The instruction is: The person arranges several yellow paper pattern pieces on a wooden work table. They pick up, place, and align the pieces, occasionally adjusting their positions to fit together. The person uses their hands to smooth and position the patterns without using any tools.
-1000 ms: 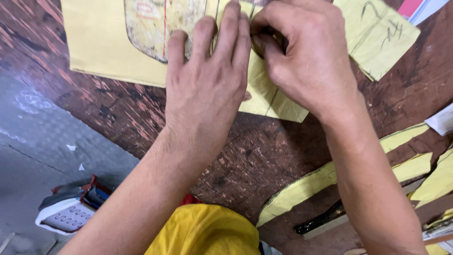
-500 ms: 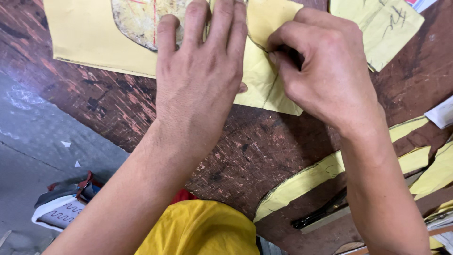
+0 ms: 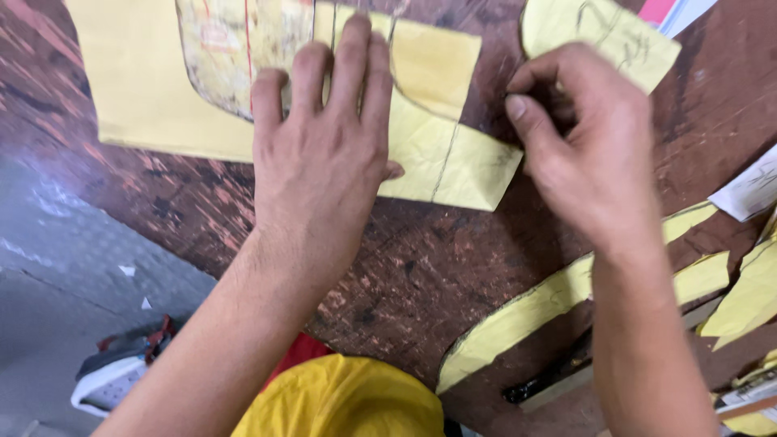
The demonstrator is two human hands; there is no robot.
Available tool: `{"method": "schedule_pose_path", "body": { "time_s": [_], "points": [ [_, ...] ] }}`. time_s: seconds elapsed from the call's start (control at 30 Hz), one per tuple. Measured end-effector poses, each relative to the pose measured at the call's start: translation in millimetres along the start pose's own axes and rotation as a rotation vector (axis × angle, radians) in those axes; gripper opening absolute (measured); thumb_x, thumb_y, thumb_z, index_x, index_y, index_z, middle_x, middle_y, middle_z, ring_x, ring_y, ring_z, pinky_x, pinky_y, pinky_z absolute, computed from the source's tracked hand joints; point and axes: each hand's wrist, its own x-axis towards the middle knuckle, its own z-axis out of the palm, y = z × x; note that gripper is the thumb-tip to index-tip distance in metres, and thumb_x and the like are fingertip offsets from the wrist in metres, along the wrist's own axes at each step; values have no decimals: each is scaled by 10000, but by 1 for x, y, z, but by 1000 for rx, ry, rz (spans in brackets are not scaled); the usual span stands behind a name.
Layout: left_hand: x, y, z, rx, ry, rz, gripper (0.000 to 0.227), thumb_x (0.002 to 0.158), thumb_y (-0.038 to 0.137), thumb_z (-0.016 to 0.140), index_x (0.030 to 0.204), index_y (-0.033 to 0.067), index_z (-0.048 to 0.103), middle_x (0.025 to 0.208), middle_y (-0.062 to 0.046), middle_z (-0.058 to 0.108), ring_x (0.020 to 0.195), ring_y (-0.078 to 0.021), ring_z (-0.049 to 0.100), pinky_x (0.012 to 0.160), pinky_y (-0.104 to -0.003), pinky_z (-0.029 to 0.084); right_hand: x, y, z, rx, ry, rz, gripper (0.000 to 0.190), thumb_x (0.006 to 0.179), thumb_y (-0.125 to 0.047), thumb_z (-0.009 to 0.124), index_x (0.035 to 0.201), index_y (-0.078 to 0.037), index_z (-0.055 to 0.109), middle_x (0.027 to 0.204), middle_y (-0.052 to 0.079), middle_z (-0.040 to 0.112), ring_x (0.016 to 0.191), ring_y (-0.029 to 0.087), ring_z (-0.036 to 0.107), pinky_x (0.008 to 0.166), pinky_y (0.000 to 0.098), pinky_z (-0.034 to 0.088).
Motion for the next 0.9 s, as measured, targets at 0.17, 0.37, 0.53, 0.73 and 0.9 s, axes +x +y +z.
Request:
{"method": "schedule_pose_path", "body": {
  "time_s": [0.17, 0.37, 0.53, 0.73, 0.9],
  "points": [
    [4, 0, -4, -29, -52, -1, 1130, 701, 580, 821, 1543, -29, 375, 1528, -192, 387, 1320, -329, 408, 1059, -509, 357, -15, -3, 15, 74, 149, -66, 156, 1031, 53, 645, 1151, -14, 719, 910, 74, 587, 806, 154, 559, 715, 289, 443],
    [5, 1, -9, -49, -73, -5, 1147, 665, 578, 823, 1531, -25, 371, 1544, -174, 376, 1329, -332, 411, 1063, -524, 351, -33, -49, 24, 233, 293, 65, 173, 1043, 108, 571, 1121, 24, 701, 944, 43, 571, 835, 146, 582, 748, 296, 492],
    [6, 0, -12, -75, -44, -6, 1118, 665, 535, 842, 1520, -21, 383, 1550, -156, 380, 1329, -327, 423, 1063, -524, 354, -38, -79, 8, 506, 430, 321, 159, 1018, 85, 568, 1093, 22, 693, 1067, 42, 510, 651, 69, 553, 520, 222, 463],
    [6, 1, -16, -98, -54, -31, 1107, 671, 528, 844, 1523, -7, 383, 1553, -124, 387, 1333, -314, 427, 1063, -515, 358, -48, -80, -16, 192, 589, 308, 174, 1021, 35, 644, 1166, 8, 735, 1041, 86, 572, 861, 197, 600, 758, 324, 491],
    [7, 1, -13, -75, -65, -28, 1102, 689, 543, 834, 1532, 2, 372, 1550, -122, 385, 1328, -311, 420, 1065, -514, 357, -74, -60, -16, 132, 646, 308, 188, 1010, -33, 688, 1190, 2, 731, 1059, 129, 602, 1006, 265, 615, 904, 365, 499]
  ]
}}
